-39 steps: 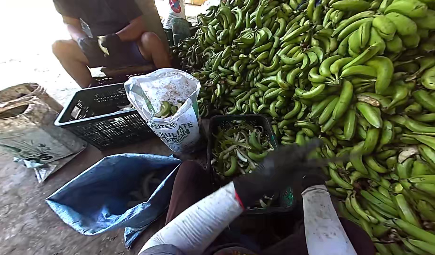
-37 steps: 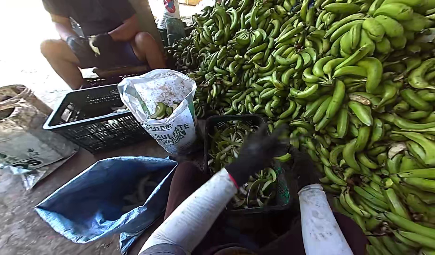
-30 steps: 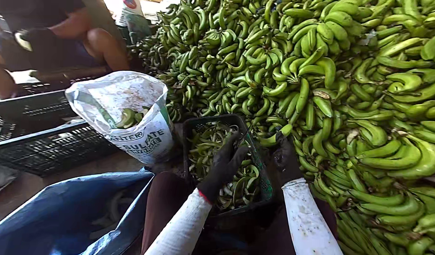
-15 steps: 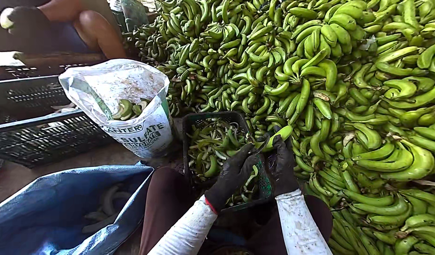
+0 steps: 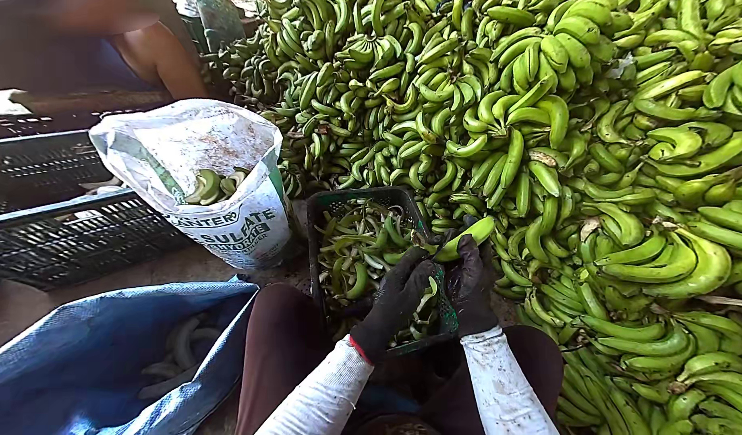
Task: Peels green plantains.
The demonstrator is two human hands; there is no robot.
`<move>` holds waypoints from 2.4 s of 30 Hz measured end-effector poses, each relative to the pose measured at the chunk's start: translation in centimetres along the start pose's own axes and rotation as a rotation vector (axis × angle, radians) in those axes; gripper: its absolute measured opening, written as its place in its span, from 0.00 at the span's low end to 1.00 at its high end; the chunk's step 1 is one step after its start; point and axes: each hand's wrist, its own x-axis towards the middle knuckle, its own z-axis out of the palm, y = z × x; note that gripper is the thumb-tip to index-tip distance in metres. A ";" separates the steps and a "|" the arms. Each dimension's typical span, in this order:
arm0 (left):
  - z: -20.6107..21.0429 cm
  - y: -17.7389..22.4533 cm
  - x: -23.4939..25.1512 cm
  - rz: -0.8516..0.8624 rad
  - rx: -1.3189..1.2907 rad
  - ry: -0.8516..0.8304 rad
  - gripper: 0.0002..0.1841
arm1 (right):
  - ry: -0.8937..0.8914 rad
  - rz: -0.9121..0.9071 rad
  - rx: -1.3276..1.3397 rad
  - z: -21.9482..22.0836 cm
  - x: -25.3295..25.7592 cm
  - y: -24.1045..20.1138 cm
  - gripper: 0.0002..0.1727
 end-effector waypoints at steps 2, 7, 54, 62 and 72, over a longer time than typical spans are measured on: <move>0.1 0.0 0.1 -0.009 -0.066 0.011 0.17 | -0.033 -0.026 -0.017 -0.3 -0.1 0.2 0.30; 0.6 -1.9 0.1 0.382 0.580 0.192 0.16 | 0.060 0.075 -0.192 -0.4 0.1 0.4 0.25; 1.8 -0.6 -1.7 0.109 0.238 -0.100 0.22 | 0.085 0.031 -0.026 0.1 2.9 -3.1 0.26; 0.9 -2.8 -0.9 0.092 0.344 -0.064 0.30 | 0.130 0.277 0.073 2.3 0.5 -2.8 0.25; 0.7 -3.8 -1.5 0.075 0.424 -0.100 0.26 | -0.050 -0.033 0.003 -1.8 2.2 0.4 0.25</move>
